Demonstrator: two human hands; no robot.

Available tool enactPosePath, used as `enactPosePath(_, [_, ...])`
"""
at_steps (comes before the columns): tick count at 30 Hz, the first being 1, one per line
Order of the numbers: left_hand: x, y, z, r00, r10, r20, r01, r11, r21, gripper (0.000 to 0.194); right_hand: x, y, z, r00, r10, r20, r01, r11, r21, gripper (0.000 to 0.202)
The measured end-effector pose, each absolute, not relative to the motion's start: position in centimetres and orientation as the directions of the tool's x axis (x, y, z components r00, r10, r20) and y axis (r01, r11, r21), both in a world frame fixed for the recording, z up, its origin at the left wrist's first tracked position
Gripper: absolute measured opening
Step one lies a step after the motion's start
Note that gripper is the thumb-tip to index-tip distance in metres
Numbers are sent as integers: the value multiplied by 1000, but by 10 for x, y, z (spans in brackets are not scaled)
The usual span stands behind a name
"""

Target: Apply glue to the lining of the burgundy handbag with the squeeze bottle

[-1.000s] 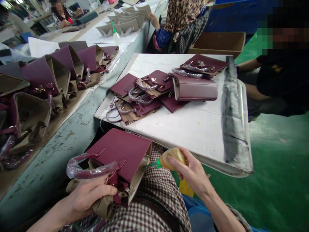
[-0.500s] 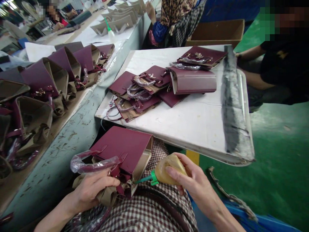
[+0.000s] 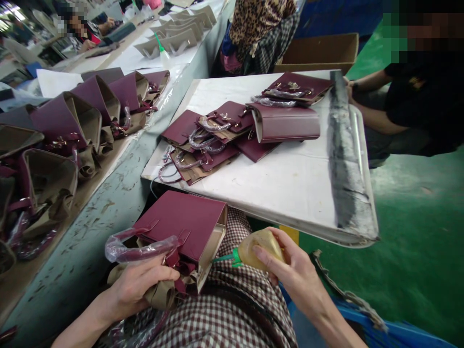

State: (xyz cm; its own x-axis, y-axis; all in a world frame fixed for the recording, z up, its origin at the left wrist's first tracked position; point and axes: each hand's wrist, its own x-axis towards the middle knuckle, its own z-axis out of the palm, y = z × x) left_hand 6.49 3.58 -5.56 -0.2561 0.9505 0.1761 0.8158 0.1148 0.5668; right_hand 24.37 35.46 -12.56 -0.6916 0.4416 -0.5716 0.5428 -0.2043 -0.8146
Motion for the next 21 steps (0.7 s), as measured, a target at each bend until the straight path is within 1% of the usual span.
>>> enactPosePath(6, [63,38,-55,-255,949,184,824,114,555,32,239,358,-133,-687,466,-558,529,-206,-823,67])
enactPosePath(11, [61,35,-58,-273,945,179,821,132,556,33,242,355,-127,-694,475,-541,474,-264,-840,60])
enactPosePath(14, [61,34,-59,-279,942,185,811,128,571,36,242,351,-122,-707,450,-545,468,-281,-838,63])
enactPosePath(19, [61,36,-55,-282,939,198,824,132,551,31,245,338,-113,-726,359,-587,512,-288,-809,65])
enactPosePath(21, [61,37,-55,-278,940,199,823,125,555,30,247,335,-112,-729,348,-589,526,-264,-808,64])
